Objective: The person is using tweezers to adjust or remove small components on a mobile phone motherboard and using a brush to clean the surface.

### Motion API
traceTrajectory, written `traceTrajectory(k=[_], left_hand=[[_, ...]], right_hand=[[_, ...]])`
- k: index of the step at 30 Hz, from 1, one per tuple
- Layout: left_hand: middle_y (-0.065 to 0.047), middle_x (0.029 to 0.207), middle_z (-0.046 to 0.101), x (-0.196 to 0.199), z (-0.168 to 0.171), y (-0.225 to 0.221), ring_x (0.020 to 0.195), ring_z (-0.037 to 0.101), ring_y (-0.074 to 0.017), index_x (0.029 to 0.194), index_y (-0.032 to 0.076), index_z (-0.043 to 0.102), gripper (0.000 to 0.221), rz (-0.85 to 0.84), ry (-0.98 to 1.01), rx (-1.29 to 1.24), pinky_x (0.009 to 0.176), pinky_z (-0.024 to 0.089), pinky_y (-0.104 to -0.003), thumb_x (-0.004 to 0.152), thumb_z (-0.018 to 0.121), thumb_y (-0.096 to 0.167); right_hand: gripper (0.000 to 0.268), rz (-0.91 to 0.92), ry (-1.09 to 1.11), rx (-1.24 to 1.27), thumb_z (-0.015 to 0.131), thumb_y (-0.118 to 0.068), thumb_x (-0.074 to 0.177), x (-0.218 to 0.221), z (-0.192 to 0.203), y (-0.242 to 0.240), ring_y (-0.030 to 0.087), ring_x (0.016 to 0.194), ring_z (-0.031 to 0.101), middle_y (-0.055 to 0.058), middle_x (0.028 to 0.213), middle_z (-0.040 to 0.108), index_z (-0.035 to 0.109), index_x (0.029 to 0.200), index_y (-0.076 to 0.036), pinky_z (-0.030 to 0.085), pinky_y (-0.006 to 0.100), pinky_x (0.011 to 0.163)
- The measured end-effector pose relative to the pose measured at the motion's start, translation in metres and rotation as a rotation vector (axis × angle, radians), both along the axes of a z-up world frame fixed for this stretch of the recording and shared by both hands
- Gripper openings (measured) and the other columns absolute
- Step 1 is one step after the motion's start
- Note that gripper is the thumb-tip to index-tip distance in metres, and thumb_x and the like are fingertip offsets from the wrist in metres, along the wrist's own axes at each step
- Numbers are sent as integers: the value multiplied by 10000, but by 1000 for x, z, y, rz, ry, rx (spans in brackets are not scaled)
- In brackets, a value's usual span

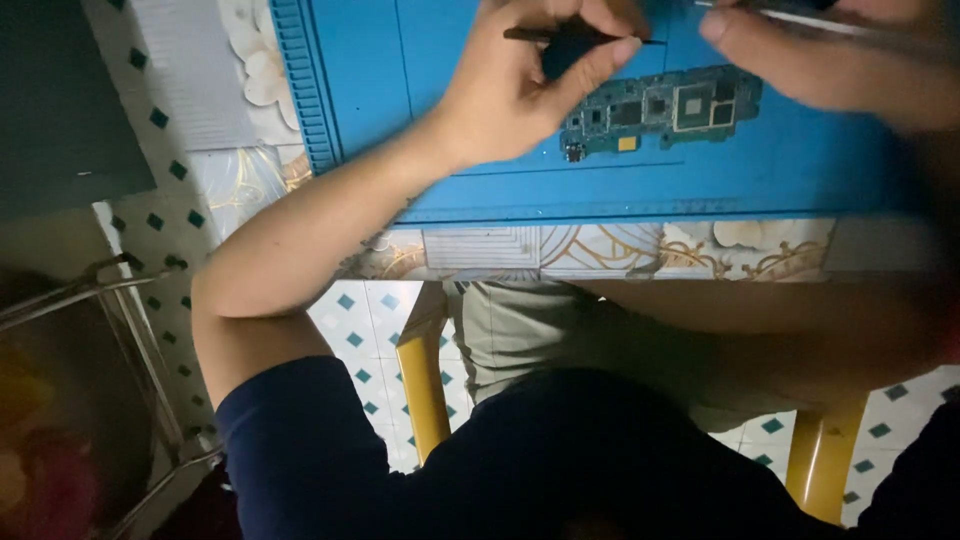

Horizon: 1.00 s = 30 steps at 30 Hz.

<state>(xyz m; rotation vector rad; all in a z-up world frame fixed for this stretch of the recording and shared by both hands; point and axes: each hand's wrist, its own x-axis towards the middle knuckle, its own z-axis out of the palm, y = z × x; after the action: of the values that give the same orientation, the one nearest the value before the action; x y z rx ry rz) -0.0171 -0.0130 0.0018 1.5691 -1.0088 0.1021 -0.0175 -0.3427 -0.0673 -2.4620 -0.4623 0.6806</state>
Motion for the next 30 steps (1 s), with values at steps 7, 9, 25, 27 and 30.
traceTrajectory(k=[7, 9, 25, 27, 30], left_hand=[[-172, 1003, 697, 0, 5, 3, 919, 723, -294, 1031, -16, 571, 185, -165, 80, -3, 844, 588, -381, 1052, 739, -89], [-187, 955, 710, -1, 9, 2, 891, 740, -305, 958, -45, 584, 206, -169, 84, -13, 822, 610, -382, 1029, 767, -107], [-168, 915, 715, 0, 6, 2, 851, 735, -292, 909, -35, 588, 223, -148, 64, 19, 776, 582, -383, 1006, 770, -120], [-175, 908, 719, 0, 5, 2, 845, 741, -301, 914, -33, 563, 247, -147, 47, 15, 775, 580, -399, 1007, 776, -119], [-160, 912, 737, 0, 5, 1, 857, 755, -283, 897, -21, 577, 252, -132, 70, 26, 774, 576, -377, 993, 794, -107]], right_hand=[[183, 590, -327, 611, 765, 40, 910, 22, 26, 7, 351, 1058, 670, 247, 1150, 658, 618, 1019, 24, 543, 432, 987], [120, 402, -56, 470, 753, 28, 885, 10, 75, 28, 394, 1322, 651, 238, 1165, 674, 636, 874, 51, 555, 462, 1075], [204, 439, -258, 562, 837, 50, 945, 8, 53, 27, 373, 1173, 679, 253, 1113, 679, 657, 849, 66, 546, 422, 1019], [168, 358, -154, 427, 812, -39, 946, 4, 53, 26, 339, 1259, 661, 195, 1168, 688, 670, 873, 15, 531, 410, 1050], [202, 412, -239, 559, 831, 34, 942, 9, 55, 28, 368, 1154, 672, 252, 1123, 675, 654, 848, 59, 540, 426, 1009]])
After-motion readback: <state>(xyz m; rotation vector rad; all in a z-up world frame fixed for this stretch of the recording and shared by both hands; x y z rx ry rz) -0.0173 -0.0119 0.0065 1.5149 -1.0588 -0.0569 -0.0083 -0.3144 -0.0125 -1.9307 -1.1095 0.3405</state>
